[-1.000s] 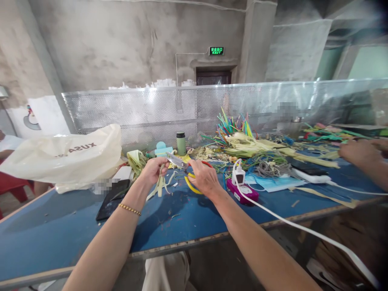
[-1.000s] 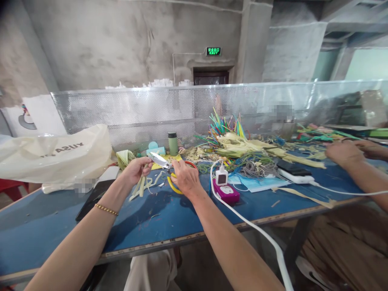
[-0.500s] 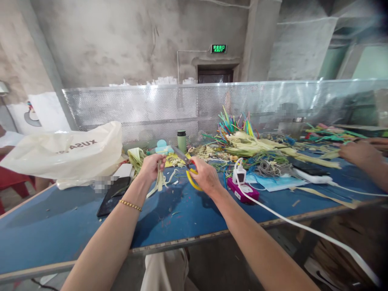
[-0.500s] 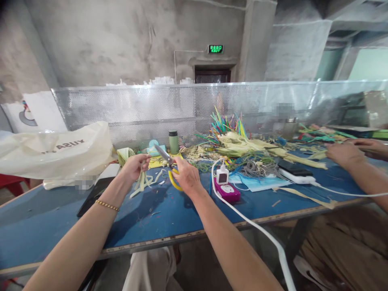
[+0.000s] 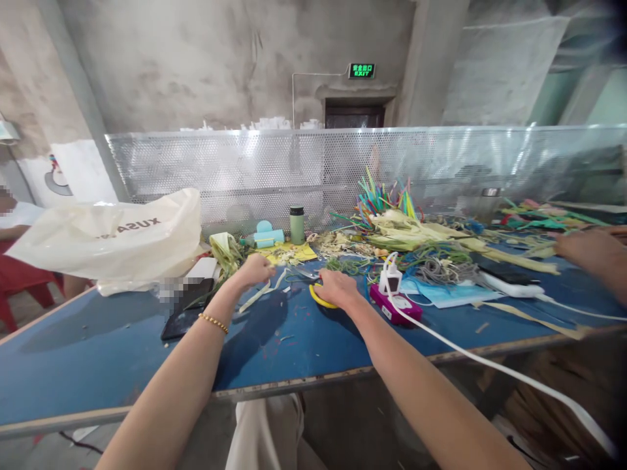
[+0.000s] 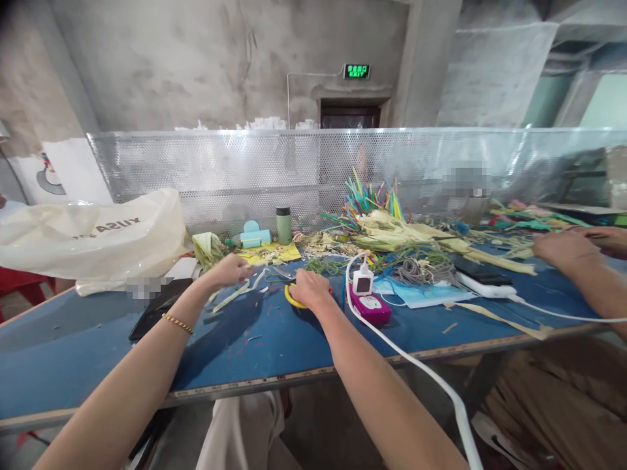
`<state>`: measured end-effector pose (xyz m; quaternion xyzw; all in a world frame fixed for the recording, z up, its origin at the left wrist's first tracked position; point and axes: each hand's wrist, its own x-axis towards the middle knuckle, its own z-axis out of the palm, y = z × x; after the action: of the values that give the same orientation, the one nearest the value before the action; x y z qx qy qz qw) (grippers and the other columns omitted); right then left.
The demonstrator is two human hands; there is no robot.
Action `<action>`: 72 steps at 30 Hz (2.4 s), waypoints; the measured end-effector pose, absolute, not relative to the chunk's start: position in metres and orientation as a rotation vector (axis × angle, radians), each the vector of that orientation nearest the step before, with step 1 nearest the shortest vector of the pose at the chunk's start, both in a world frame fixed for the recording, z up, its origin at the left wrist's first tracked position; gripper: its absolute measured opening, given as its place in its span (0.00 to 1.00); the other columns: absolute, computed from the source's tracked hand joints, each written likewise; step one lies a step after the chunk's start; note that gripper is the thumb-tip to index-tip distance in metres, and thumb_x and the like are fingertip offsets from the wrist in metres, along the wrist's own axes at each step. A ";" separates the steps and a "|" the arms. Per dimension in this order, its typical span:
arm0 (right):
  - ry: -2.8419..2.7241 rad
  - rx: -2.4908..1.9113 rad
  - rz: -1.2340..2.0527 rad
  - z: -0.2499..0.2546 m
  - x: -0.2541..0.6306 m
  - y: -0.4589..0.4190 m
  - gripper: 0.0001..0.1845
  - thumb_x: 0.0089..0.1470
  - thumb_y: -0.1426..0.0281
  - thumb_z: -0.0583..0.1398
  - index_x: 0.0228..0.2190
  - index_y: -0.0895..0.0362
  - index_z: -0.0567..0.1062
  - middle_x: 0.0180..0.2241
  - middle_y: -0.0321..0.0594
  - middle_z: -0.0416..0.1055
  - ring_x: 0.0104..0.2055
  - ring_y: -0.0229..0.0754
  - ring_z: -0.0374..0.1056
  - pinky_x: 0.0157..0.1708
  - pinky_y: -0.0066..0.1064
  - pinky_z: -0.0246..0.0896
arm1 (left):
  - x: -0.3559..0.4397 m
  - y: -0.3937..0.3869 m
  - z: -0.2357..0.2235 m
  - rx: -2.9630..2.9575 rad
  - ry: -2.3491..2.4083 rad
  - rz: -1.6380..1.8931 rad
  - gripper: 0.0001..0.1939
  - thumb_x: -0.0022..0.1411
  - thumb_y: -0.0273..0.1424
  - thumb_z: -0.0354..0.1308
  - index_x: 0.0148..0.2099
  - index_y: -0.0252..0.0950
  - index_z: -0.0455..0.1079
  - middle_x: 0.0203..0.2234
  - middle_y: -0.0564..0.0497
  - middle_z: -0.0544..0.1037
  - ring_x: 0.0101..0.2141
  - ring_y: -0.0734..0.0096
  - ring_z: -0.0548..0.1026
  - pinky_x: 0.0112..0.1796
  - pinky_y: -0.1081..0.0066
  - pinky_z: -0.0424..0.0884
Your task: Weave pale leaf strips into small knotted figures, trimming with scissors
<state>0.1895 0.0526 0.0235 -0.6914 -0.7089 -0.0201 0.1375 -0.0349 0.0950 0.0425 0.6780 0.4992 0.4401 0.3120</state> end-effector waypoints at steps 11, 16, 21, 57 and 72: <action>-1.850 -2.248 -0.151 0.033 0.210 0.060 0.21 0.54 0.69 0.56 0.49 0.62 0.74 0.47 0.60 0.73 0.50 0.56 0.71 0.43 0.40 0.66 | -0.048 0.115 0.019 2.318 2.224 0.308 0.18 0.59 0.30 0.51 0.48 0.32 0.75 0.44 0.33 0.78 0.44 0.52 0.77 0.40 0.65 0.71; -1.963 -2.031 -0.120 0.032 0.201 0.051 0.24 0.51 0.62 0.58 0.49 0.58 0.74 0.46 0.52 0.75 0.49 0.55 0.72 0.44 0.40 0.65 | -0.067 0.124 0.018 2.153 2.467 0.466 0.17 0.59 0.27 0.50 0.47 0.31 0.75 0.43 0.31 0.78 0.45 0.50 0.77 0.41 0.62 0.71; -2.229 -1.766 0.058 0.026 0.191 0.047 0.24 0.48 0.60 0.60 0.47 0.51 0.76 0.48 0.43 0.76 0.49 0.49 0.71 0.45 0.33 0.64 | -0.061 0.112 0.040 2.186 2.411 0.703 0.18 0.62 0.31 0.49 0.50 0.34 0.73 0.44 0.34 0.77 0.46 0.51 0.76 0.41 0.62 0.71; -1.886 -0.920 0.427 0.093 0.129 0.061 0.22 0.53 0.53 0.59 0.25 0.60 0.73 0.18 0.35 0.66 0.22 0.35 0.62 0.23 0.26 0.56 | -0.035 0.058 0.079 1.564 0.520 0.841 0.09 0.62 0.29 0.57 0.37 0.27 0.73 0.29 0.40 0.79 0.27 0.68 0.78 0.38 0.64 0.73; -2.214 -1.036 -0.364 0.073 0.155 0.077 0.16 0.63 0.67 0.52 0.45 0.56 0.77 0.46 0.45 0.74 0.49 0.44 0.65 0.52 0.33 0.53 | -0.032 0.076 0.059 2.182 1.191 0.870 0.09 0.51 0.22 0.51 0.25 0.30 0.72 0.14 0.53 0.71 0.16 0.76 0.67 0.22 0.75 0.63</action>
<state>0.1546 0.0769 0.0730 -0.3957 -0.8462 -0.1390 0.3288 -0.0315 0.0764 0.0590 0.8019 0.4377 0.3198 0.2510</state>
